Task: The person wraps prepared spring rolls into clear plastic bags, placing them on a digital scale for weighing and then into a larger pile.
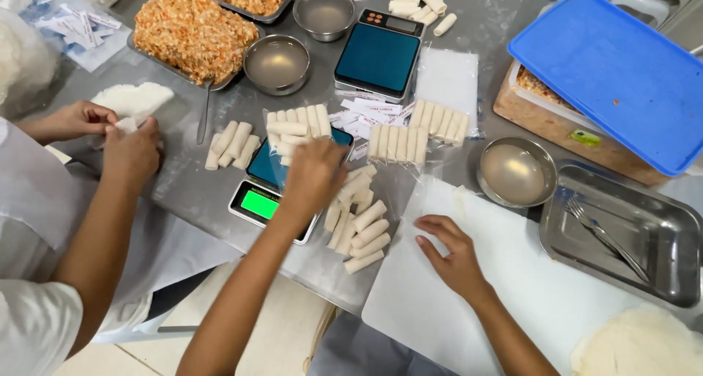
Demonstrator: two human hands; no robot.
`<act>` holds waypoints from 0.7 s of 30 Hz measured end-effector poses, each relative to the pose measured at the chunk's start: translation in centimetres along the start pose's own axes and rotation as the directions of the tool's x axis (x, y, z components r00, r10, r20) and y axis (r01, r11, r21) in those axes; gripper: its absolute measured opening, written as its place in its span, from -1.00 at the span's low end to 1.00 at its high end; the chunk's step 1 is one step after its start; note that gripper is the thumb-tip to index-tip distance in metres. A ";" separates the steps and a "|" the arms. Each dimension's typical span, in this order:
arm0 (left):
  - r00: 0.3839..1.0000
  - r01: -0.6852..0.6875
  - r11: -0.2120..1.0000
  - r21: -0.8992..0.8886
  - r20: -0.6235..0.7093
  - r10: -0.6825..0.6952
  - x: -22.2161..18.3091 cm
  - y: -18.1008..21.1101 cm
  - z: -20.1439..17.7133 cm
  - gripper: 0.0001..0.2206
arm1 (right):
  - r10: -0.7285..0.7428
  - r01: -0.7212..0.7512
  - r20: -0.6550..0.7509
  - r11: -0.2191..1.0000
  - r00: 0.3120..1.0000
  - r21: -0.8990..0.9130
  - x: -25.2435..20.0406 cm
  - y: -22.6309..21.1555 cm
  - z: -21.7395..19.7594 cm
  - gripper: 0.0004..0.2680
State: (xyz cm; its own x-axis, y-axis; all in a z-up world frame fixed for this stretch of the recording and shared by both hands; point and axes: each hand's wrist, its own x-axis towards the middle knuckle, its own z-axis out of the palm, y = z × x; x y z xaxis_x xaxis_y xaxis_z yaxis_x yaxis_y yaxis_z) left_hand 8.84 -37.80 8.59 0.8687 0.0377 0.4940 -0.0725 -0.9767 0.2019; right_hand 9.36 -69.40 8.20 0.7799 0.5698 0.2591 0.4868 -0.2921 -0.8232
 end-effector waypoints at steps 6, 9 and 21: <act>0.895 0.213 0.947 -0.242 0.438 -0.090 -4.7 6.3 1.2 -0.76 | -0.249 0.271 0.190 0.957 0.950 -0.102 1.9 -4.5 2.8 -0.82; 0.882 0.259 0.940 -0.224 0.451 -0.135 -5.9 7.2 0.8 -0.76 | -0.230 0.312 0.311 0.918 0.922 -0.245 1.6 -3.8 4.0 -0.83; 0.824 0.417 0.854 -0.310 0.526 -0.211 -3.8 7.7 -1.6 -0.66 | -0.221 0.257 0.195 0.949 0.956 -0.183 0.8 0.8 4.4 -0.86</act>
State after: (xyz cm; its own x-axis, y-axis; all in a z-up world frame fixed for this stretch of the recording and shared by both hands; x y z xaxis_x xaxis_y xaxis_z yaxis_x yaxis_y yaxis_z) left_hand 4.22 -45.13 9.63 0.9887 0.1262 -0.0807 0.1484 -0.7532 0.6408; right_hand 8.67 -65.80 5.48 0.5609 0.7588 0.3312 0.7345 -0.2715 -0.6219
